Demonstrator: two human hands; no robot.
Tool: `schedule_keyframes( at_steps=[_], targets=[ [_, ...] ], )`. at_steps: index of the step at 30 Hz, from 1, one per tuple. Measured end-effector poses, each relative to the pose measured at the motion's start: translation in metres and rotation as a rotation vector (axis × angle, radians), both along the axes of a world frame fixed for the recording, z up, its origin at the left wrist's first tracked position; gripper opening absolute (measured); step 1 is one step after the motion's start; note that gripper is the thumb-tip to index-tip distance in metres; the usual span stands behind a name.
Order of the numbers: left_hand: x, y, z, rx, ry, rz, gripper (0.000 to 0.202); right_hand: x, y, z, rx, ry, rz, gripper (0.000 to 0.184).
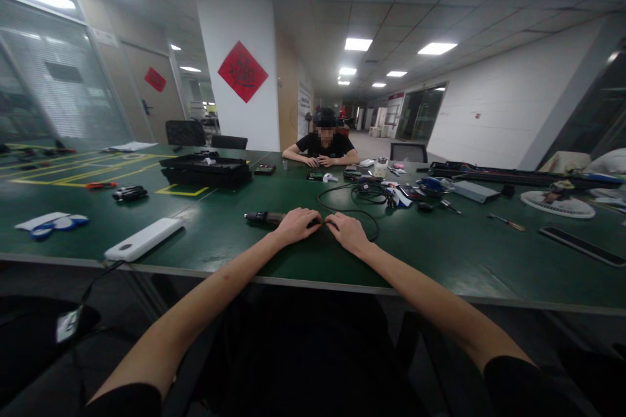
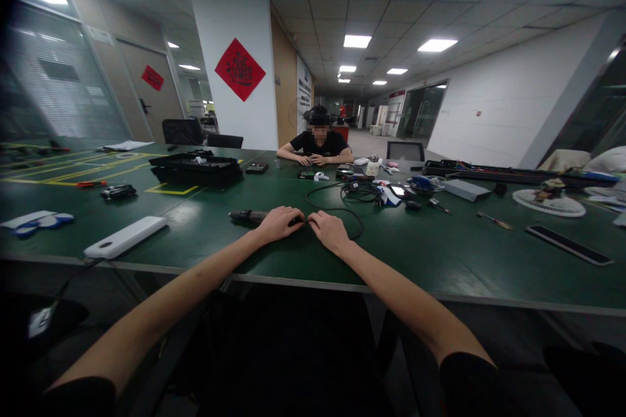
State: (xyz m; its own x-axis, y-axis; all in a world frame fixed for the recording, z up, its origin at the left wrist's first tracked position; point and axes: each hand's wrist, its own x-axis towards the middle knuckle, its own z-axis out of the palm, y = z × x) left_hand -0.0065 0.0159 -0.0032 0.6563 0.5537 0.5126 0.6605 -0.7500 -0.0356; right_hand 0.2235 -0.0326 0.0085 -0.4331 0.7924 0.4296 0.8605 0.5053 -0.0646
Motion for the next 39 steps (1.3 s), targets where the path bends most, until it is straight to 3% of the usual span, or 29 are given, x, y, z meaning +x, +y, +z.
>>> schedule_keyframes(
  at_steps=[39],
  targets=[
    [0.0000, -0.0014, 0.0019, 0.000, 0.004, 0.007, 0.022, 0.0015, 0.0005, -0.0015, 0.001, 0.027, 0.015, 0.025]
  ],
)
